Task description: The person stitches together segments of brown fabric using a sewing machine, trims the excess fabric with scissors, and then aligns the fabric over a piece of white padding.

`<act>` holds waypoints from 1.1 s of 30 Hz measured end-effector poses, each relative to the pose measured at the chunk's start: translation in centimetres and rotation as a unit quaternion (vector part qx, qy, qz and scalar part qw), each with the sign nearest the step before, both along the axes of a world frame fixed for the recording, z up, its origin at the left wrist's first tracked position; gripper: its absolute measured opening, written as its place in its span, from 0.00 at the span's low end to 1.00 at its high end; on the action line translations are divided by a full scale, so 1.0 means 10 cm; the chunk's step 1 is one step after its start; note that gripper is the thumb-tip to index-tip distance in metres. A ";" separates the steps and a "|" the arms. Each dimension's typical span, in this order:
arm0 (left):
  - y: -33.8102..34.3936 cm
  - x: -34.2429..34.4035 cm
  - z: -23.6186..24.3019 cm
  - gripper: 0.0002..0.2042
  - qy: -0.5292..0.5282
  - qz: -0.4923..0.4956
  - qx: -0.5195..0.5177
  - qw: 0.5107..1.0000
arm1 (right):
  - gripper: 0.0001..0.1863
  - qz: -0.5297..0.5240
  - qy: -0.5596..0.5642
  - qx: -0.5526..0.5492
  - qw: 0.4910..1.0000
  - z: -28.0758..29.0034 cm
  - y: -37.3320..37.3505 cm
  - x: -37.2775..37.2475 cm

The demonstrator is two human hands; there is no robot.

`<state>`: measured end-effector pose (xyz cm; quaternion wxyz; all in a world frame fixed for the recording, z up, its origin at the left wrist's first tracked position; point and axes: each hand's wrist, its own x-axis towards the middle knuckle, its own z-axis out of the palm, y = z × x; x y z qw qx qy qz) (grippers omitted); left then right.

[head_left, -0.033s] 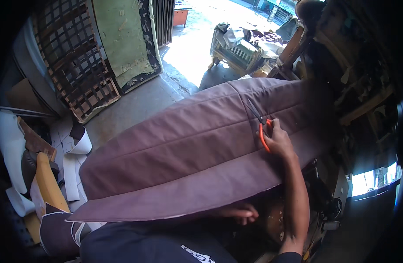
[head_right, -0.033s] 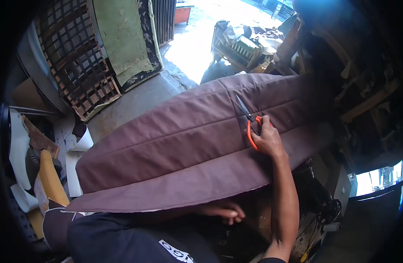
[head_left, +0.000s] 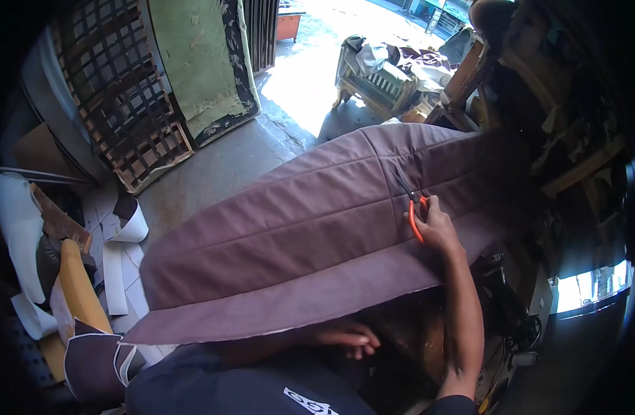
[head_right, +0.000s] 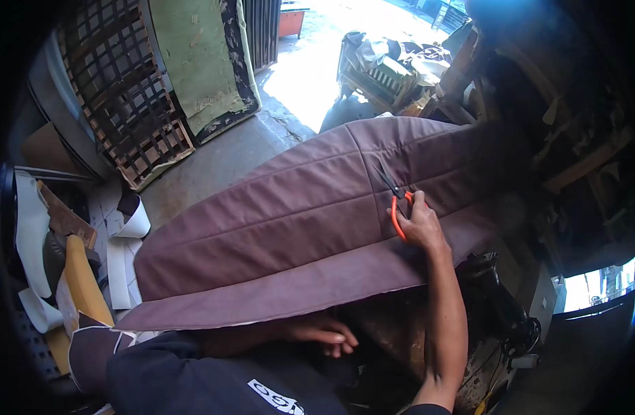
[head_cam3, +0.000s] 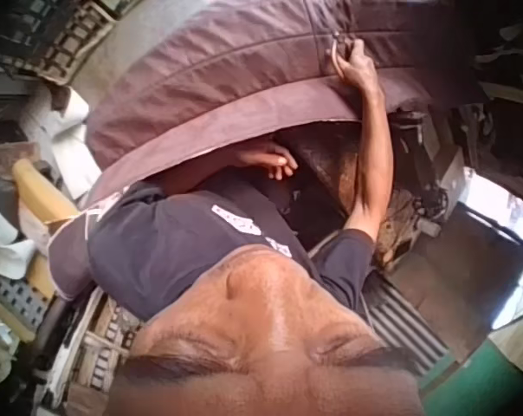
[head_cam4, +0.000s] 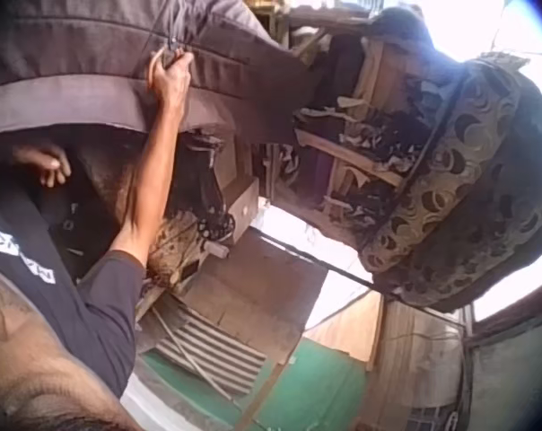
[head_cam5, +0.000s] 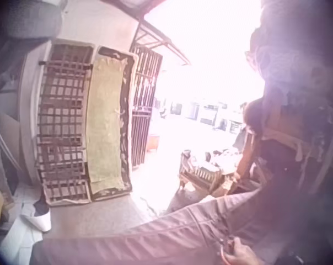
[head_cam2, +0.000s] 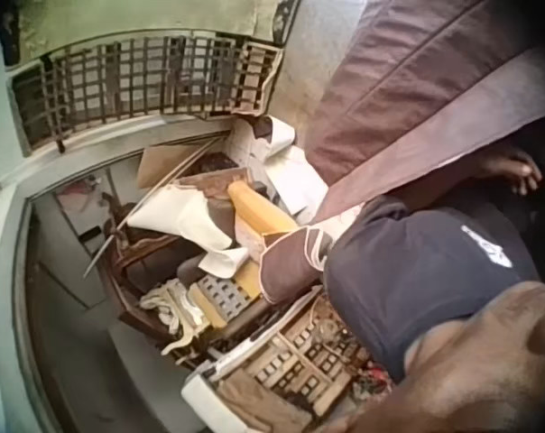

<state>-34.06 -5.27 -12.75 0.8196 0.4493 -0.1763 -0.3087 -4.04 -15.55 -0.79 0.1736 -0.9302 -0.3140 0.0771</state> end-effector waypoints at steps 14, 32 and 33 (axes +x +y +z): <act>3.38 -2.08 -0.07 0.19 0.197 0.698 0.403 0.558 | 0.38 -0.032 -0.059 0.072 0.995 -0.95 0.57 0.34; 5.21 -3.42 1.82 0.16 0.085 0.722 0.639 0.251 | 0.33 0.178 0.034 0.287 0.941 -0.65 2.20 -0.52; 5.29 -3.48 1.90 0.16 0.085 0.718 0.649 0.237 | 0.32 0.190 0.021 0.359 0.914 -0.56 2.28 -0.61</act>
